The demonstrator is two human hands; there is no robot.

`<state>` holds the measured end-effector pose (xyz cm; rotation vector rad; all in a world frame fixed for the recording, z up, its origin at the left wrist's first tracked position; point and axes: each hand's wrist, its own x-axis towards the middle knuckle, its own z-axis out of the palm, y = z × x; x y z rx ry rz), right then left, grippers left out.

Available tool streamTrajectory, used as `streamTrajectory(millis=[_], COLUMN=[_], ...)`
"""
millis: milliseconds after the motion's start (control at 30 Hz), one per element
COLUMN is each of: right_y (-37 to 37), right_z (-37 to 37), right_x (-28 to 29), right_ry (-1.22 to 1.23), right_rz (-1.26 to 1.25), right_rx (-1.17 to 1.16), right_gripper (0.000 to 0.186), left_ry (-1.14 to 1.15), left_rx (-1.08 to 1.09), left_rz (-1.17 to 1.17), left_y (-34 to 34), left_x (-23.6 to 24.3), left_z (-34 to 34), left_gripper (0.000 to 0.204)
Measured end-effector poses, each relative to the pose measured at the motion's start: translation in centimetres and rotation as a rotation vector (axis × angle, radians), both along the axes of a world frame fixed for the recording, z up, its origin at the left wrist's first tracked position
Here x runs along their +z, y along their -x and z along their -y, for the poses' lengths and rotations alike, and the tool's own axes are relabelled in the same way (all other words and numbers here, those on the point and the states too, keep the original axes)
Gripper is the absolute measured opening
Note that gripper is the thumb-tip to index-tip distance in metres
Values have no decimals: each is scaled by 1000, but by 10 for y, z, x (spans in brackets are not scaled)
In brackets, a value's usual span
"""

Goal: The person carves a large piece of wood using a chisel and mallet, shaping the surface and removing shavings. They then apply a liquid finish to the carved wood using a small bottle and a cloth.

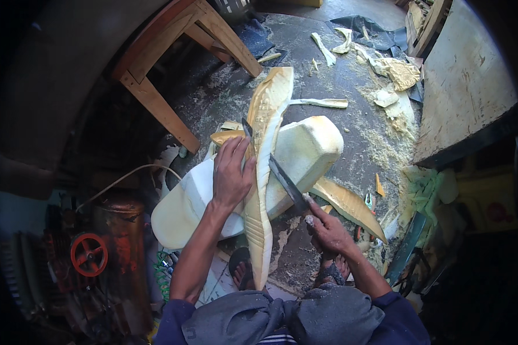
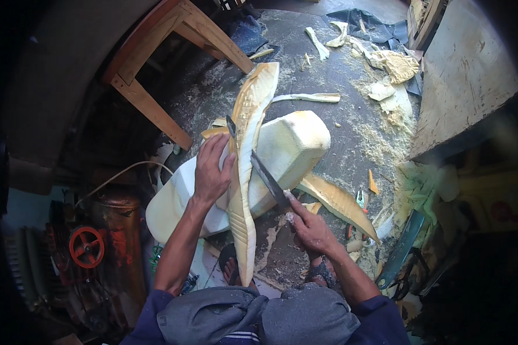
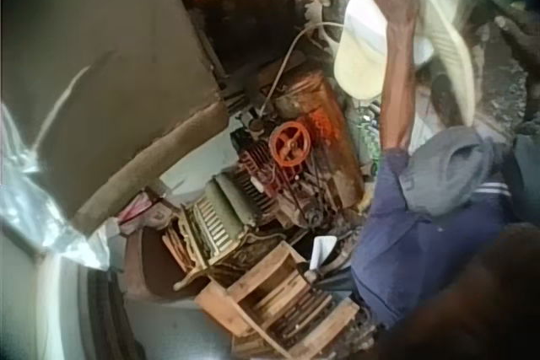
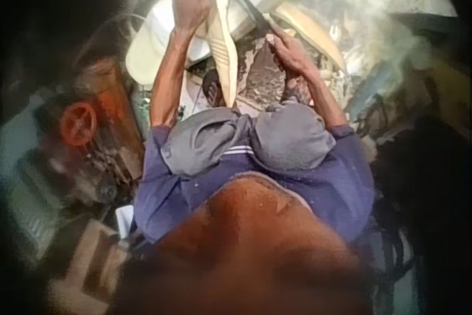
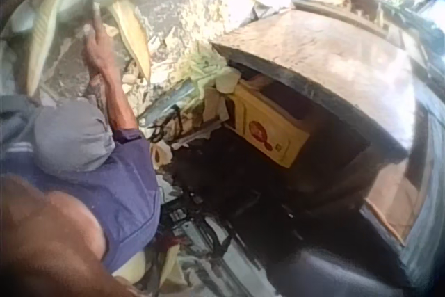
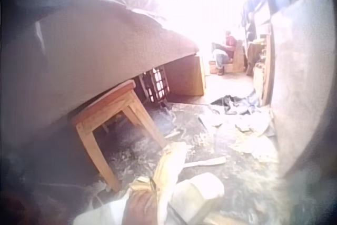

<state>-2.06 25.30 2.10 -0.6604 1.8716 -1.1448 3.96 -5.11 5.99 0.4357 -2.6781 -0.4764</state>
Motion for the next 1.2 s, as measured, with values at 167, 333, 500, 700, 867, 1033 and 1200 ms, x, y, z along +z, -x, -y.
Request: streamTrajectory(millis=[167, 333, 500, 700, 867, 1033, 1200], right_y=[16, 19, 40, 8, 2, 8, -16], right_z=[-1, 10, 67, 44, 35, 44, 14], right_x=[9, 16, 20, 21, 2, -4, 9], right_ry=[-55, -54, -68, 33, 29, -48, -64], right_rz=[110, 119, 267, 89, 118, 128, 104], right_rx=[39, 63, 99, 31, 17, 61, 124], right_gripper=[57, 57, 56, 56, 56, 56, 55], left_ry=[71, -93, -12, 53, 91, 64, 38], left_rx=[17, 90, 26, 7, 51, 13, 77], left_rz=[73, 326, 210, 167, 156, 125, 95], left_y=[93, 145, 145, 139, 149, 148, 136], left_x=[-1, -24, -53, -56, -62, -63, -58], left_z=[27, 22, 16, 13, -10, -1, 1], left_gripper=[79, 81, 64, 53, 50, 47, 48])
